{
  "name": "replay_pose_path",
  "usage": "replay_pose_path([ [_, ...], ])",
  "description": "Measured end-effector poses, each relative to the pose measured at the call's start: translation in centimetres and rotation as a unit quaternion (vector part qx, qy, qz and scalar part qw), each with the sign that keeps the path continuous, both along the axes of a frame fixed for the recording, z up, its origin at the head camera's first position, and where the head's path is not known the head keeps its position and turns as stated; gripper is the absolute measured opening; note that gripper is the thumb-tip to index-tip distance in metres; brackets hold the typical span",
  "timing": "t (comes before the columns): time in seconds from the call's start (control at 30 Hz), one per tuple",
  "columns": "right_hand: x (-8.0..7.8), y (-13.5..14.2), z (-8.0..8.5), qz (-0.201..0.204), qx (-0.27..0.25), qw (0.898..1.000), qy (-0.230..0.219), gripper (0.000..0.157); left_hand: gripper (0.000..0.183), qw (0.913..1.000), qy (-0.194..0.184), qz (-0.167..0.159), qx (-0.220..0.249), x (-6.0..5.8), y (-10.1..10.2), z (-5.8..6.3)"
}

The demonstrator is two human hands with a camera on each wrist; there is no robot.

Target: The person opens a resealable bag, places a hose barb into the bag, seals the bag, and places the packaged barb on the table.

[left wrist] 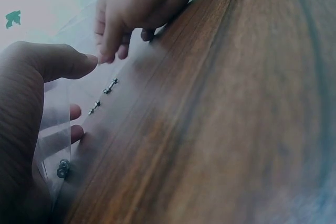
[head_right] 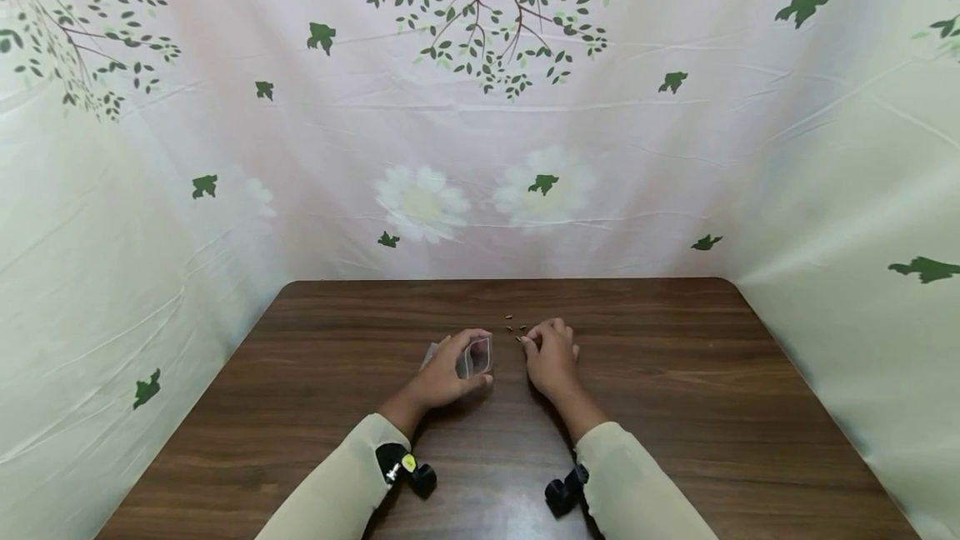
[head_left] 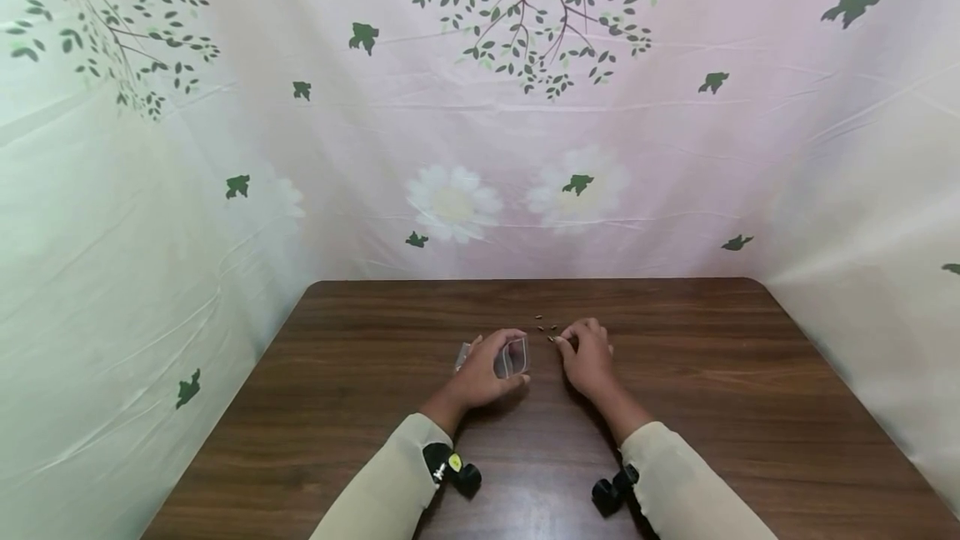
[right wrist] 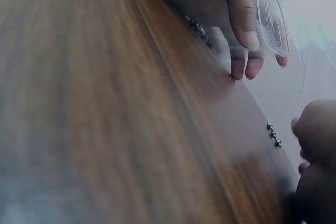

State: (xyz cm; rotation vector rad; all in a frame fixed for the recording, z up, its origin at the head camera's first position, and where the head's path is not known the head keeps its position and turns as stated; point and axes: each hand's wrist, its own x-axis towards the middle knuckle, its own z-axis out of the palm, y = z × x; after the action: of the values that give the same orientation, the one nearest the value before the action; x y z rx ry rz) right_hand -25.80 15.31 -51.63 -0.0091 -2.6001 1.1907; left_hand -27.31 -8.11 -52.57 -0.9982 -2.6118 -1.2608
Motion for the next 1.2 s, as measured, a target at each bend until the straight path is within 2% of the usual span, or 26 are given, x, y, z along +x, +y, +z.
replay_pose_path([
  [0.1, 0.2, -0.3, -0.1, 0.013, -0.031, 0.998, 0.049, 0.012, 0.067, 0.9999, 0.011, -0.001, -0.002, -0.2, 0.0, -0.4],
  [0.27, 0.4, -0.7, -0.1, 0.066, -0.068, 0.985, 0.147, 0.01, 0.067, 1.0, 0.007, -0.002, -0.002, -0.2, 0.0, -0.4],
  [0.33, 0.4, -0.9, -0.1, 0.086, -0.077, 0.979, 0.169, 0.011, 0.066, 1.0, 0.002, -0.003, 0.0, -0.1, 0.1, -0.2],
  [0.43, 0.5, -1.2, -0.2, 0.108, -0.082, 0.973, 0.189, 0.012, 0.067, 1.0, 0.007, -0.004, -0.001, -0.3, 0.0, -0.5],
  [0.63, 0.7, -1.8, -0.3, 0.144, -0.082, 0.963, 0.212, 0.013, 0.068, 0.9999, 0.015, -0.003, -0.004, -0.5, 0.0, -0.9],
  [0.8, 1.0, -2.1, -0.4, 0.165, -0.084, 0.957, 0.225, 0.012, 0.067, 1.0, 0.003, -0.004, -0.001, -0.4, 0.1, -0.6],
  [1.0, 1.0, -2.3, -0.4, 0.176, -0.081, 0.955, 0.224, 0.011, 0.068, 1.0, 0.005, -0.005, -0.005, -0.2, 0.0, -0.3],
  [1.2, 0.9, -2.4, -0.5, 0.176, -0.085, 0.955, 0.224, 0.003, 0.067, 0.9998, -0.016, 0.003, -0.011, -0.1, 0.2, 0.2],
])
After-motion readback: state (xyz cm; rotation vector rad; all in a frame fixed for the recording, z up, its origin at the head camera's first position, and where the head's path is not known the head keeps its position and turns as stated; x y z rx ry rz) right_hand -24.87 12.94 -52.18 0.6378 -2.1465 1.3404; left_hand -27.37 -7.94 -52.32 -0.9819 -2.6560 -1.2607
